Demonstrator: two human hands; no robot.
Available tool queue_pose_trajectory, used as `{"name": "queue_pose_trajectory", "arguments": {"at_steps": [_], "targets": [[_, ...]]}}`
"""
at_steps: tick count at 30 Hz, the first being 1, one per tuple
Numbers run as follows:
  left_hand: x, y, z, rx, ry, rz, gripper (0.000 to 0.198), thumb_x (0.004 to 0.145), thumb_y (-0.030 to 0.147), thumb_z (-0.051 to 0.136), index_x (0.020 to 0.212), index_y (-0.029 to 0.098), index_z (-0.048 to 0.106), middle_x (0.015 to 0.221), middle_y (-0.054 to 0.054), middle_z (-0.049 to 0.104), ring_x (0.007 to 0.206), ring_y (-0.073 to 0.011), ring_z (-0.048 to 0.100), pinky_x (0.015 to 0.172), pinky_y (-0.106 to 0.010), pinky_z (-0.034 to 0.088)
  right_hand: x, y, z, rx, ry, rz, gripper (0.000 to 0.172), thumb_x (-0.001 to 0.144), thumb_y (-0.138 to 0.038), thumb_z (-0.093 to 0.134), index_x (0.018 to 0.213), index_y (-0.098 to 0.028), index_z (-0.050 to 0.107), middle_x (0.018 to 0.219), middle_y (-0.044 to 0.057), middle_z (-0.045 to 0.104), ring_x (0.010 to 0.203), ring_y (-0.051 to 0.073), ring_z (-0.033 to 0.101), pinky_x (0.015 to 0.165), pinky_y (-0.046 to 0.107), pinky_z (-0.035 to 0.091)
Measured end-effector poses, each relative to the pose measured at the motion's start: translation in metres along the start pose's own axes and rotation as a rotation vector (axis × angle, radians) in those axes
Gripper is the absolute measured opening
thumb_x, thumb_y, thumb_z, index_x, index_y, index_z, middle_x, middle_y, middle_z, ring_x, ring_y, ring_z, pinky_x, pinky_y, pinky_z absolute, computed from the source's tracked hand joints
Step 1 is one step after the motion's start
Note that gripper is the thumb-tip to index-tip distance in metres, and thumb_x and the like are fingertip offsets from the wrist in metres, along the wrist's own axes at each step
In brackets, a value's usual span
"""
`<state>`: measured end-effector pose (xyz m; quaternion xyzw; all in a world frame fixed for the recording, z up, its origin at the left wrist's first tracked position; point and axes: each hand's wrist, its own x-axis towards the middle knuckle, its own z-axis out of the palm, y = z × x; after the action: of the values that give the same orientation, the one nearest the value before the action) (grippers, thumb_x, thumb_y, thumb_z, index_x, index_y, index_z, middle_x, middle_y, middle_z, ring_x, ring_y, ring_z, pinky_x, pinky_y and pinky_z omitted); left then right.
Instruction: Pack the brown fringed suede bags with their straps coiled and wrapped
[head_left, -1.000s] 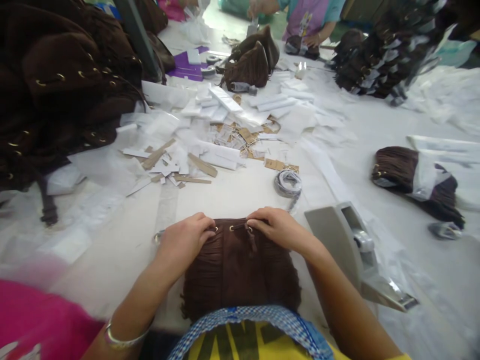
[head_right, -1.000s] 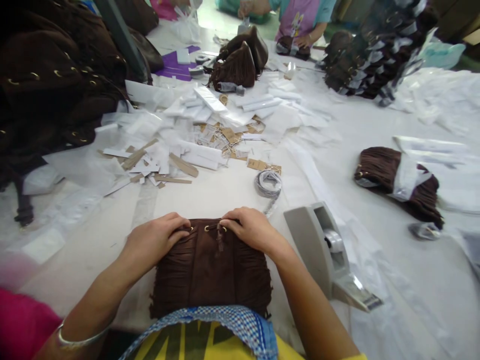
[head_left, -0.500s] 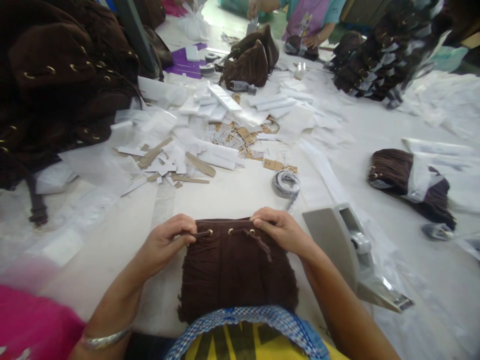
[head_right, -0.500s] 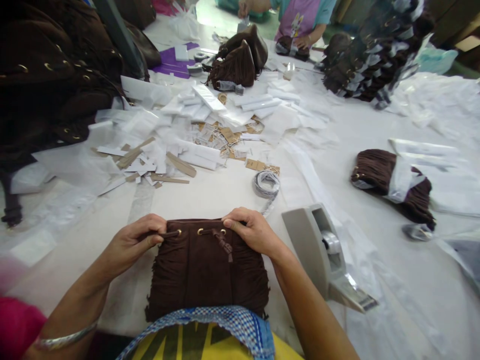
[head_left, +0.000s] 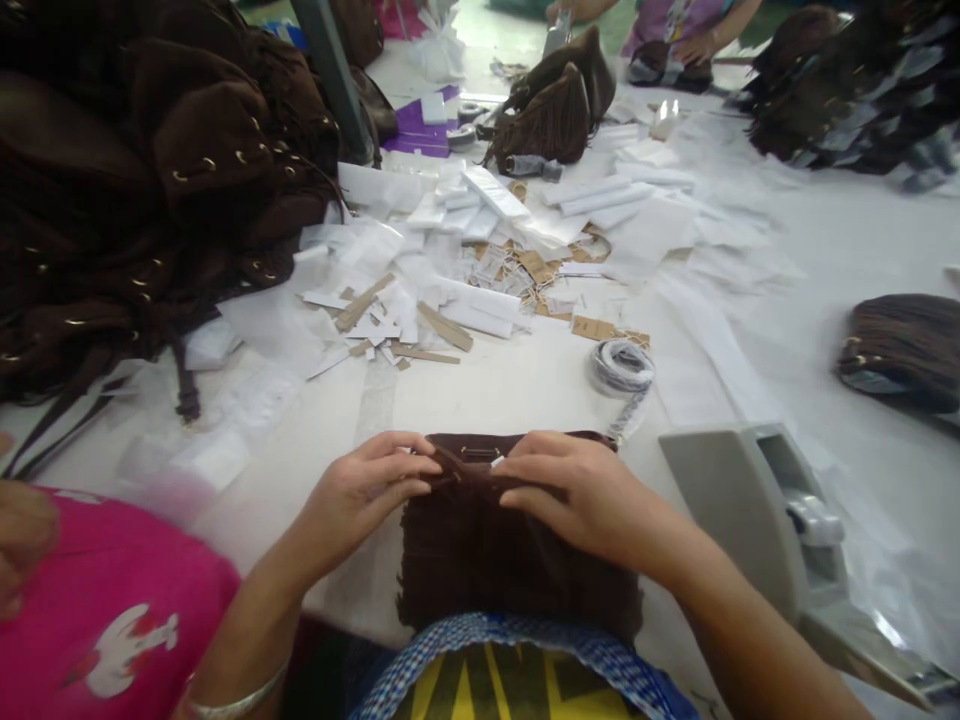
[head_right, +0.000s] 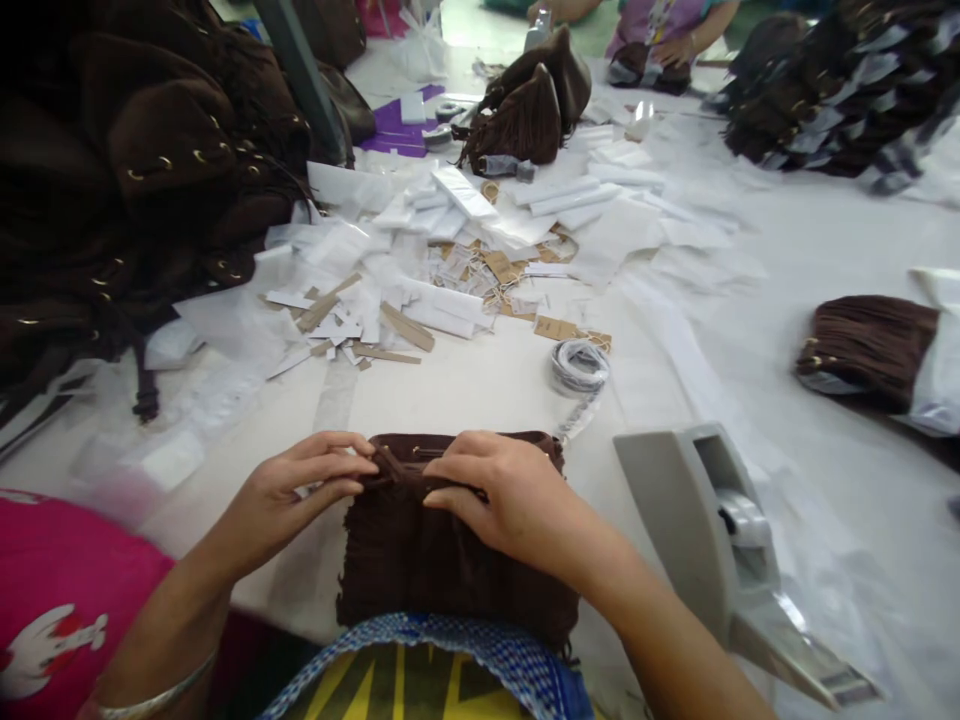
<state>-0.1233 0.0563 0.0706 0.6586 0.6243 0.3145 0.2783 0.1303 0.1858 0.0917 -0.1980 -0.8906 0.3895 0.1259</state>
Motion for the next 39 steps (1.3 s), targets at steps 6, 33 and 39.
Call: {"name": "queue_pose_trajectory", "arguments": {"at_steps": [6,33,39], "targets": [[-0.015,0.021,0.025,0.313,0.036,0.173,0.029,0.093,0.026,0.059,0.121,0.026,0.065,0.118,-0.005,0.070,0.102,-0.0185,0.068,0.086,-0.029,0.057,0.004,-0.004,-0.003,0.030,-0.148,0.021,0.019,0.097,-0.026,0.055,0.101,-0.025,0.074,0.086,0.002,0.071,0.077,0.014,0.065,0.070,0.023,0.048],[-0.048,0.020,0.048,0.346,0.254,0.412,0.021,0.089,0.007,0.062,0.109,0.011,0.068,0.103,-0.011,0.073,0.086,-0.0181,0.065,0.073,-0.030,0.053,0.145,0.023,0.023,0.004,-0.944,-0.076,0.024,0.081,-0.011,0.061,0.100,-0.012,0.076,0.082,0.003,0.075,0.063,0.010,0.058,0.061,0.020,0.040],[-0.043,0.022,0.049,0.190,0.186,0.378,0.020,0.089,0.007,0.061,0.106,0.012,0.068,0.101,-0.010,0.074,0.080,-0.0162,0.064,0.069,-0.028,0.051,0.132,0.023,0.028,-0.363,-0.662,-0.201,0.018,0.082,-0.015,0.062,0.089,-0.017,0.078,0.082,0.005,0.076,0.060,0.012,0.051,0.058,0.025,0.032]]}}
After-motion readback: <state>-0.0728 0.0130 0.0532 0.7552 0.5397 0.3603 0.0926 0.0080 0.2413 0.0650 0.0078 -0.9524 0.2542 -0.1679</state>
